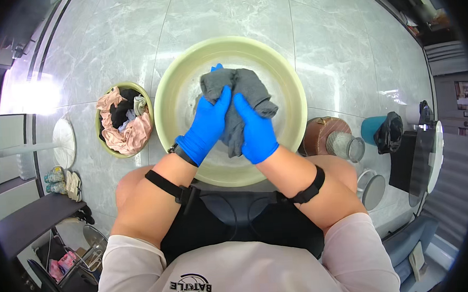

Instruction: Washing a grey garment by hand in a soapy plastic basin.

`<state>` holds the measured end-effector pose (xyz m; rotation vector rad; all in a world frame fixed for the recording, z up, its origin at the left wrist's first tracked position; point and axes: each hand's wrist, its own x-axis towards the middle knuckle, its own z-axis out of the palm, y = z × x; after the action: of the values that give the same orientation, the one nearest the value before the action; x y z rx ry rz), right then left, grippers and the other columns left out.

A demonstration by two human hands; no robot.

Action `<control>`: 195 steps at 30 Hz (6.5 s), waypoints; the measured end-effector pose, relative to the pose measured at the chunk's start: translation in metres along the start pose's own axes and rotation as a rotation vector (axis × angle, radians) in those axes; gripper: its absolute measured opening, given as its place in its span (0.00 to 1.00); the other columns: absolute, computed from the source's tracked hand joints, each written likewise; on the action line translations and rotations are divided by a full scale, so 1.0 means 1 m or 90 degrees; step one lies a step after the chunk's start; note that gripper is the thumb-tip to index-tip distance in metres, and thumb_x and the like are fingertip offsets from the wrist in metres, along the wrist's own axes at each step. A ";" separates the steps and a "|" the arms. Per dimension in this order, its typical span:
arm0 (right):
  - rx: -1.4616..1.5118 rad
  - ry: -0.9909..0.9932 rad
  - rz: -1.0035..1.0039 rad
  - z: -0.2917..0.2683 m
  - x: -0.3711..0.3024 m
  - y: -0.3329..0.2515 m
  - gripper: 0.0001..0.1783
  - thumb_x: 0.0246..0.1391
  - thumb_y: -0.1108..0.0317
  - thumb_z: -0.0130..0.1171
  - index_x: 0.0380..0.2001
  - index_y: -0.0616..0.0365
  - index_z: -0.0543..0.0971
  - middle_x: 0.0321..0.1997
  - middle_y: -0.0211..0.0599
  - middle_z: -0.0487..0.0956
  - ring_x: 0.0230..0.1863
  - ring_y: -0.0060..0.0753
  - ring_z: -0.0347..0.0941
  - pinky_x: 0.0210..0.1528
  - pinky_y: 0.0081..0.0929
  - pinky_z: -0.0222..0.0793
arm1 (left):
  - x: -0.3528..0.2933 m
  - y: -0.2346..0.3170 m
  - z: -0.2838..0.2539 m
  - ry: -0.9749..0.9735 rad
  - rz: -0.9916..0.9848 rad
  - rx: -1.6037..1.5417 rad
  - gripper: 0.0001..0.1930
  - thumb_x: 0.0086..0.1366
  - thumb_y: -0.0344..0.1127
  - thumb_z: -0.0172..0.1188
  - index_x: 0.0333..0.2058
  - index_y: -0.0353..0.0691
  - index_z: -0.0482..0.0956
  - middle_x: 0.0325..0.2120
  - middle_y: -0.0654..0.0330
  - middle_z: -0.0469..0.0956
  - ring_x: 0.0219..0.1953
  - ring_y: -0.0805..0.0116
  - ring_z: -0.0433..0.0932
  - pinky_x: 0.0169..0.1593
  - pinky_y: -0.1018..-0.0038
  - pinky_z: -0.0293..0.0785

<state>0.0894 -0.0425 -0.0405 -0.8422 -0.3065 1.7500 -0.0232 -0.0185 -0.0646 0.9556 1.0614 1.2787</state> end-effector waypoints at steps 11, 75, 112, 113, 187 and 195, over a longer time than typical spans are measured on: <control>-0.476 0.003 -0.300 -0.013 0.007 0.035 0.26 0.67 0.62 0.56 0.64 0.62 0.69 0.61 0.38 0.74 0.60 0.30 0.71 0.62 0.30 0.67 | -0.005 0.000 -0.002 0.013 -0.145 -0.112 0.24 0.76 0.40 0.51 0.65 0.35 0.64 0.59 0.55 0.72 0.59 0.65 0.72 0.62 0.69 0.69; -0.870 -0.119 -0.472 0.001 0.018 -0.024 0.50 0.59 0.47 0.55 0.69 0.77 0.50 0.73 0.74 0.48 0.74 0.82 0.38 0.74 0.60 0.43 | -0.026 0.011 0.010 -0.088 -0.077 -0.115 0.29 0.77 0.47 0.38 0.70 0.36 0.54 0.69 0.53 0.59 0.70 0.60 0.60 0.72 0.62 0.55; 0.251 -0.021 0.158 -0.007 0.019 -0.048 0.26 0.68 0.59 0.46 0.64 0.59 0.67 0.62 0.44 0.74 0.62 0.42 0.71 0.64 0.39 0.69 | -0.015 0.067 0.021 -0.092 -0.317 0.203 0.29 0.73 0.37 0.54 0.69 0.38 0.57 0.61 0.52 0.71 0.60 0.57 0.74 0.61 0.62 0.72; 0.253 0.020 0.141 -0.003 0.020 -0.046 0.25 0.68 0.58 0.47 0.63 0.60 0.68 0.60 0.43 0.74 0.60 0.41 0.72 0.63 0.37 0.69 | -0.024 0.071 0.036 -0.091 -0.342 0.270 0.32 0.70 0.30 0.56 0.70 0.37 0.55 0.60 0.54 0.71 0.57 0.62 0.75 0.58 0.67 0.73; 0.116 -0.115 0.355 -0.007 0.031 -0.044 0.48 0.67 0.31 0.31 0.71 0.63 0.56 0.72 0.47 0.63 0.71 0.45 0.61 0.72 0.45 0.58 | -0.017 0.121 -0.043 -0.039 -0.206 -0.531 0.29 0.76 0.49 0.46 0.68 0.36 0.60 0.66 0.49 0.64 0.66 0.49 0.65 0.68 0.50 0.63; 0.019 -0.088 0.199 -0.001 0.039 -0.061 0.27 0.54 0.72 0.66 0.57 0.62 0.73 0.53 0.40 0.80 0.54 0.36 0.78 0.57 0.36 0.75 | -0.015 0.117 -0.031 -0.049 -0.211 -0.358 0.23 0.73 0.31 0.51 0.64 0.34 0.64 0.60 0.50 0.71 0.60 0.57 0.73 0.63 0.59 0.72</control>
<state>0.1293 0.0141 -0.0203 -0.7799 -0.2479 2.1043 -0.0835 -0.0260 0.0408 0.3788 0.7018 1.1589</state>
